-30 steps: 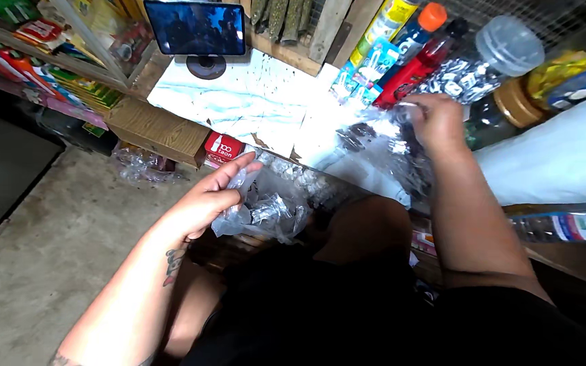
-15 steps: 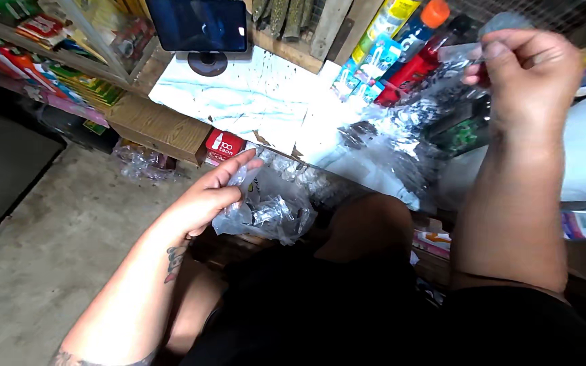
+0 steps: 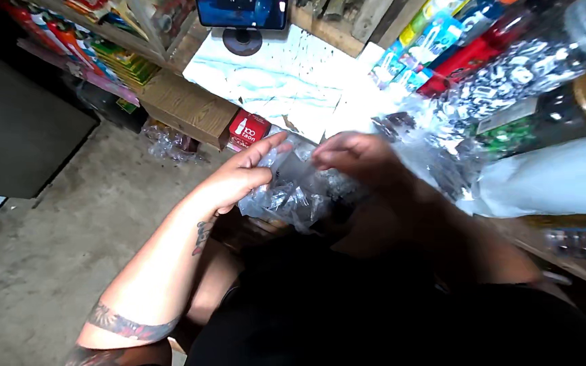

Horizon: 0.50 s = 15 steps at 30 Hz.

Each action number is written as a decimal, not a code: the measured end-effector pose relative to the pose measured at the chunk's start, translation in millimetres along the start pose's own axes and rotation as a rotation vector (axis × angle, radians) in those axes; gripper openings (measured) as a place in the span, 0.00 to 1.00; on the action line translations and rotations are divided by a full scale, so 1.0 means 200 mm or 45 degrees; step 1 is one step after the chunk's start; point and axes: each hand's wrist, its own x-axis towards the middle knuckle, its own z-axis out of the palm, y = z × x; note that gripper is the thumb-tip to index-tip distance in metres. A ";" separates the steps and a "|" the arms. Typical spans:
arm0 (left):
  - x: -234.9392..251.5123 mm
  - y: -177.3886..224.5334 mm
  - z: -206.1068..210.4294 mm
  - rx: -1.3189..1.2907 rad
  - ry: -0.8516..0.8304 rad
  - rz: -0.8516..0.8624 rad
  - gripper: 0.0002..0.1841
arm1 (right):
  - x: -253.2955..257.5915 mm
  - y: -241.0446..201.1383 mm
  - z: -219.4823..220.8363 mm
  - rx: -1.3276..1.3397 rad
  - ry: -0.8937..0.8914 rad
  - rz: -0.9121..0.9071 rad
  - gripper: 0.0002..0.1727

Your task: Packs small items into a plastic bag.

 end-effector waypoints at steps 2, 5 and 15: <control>0.00 -0.01 0.00 0.024 0.004 0.010 0.40 | 0.03 0.11 0.12 -0.038 -0.135 0.017 0.11; 0.00 -0.01 -0.01 0.040 -0.001 0.007 0.41 | 0.02 0.24 0.22 -0.161 -0.312 -0.007 0.12; 0.00 0.00 0.00 0.049 0.024 -0.018 0.41 | -0.05 0.22 -0.32 -0.764 0.004 -0.093 0.15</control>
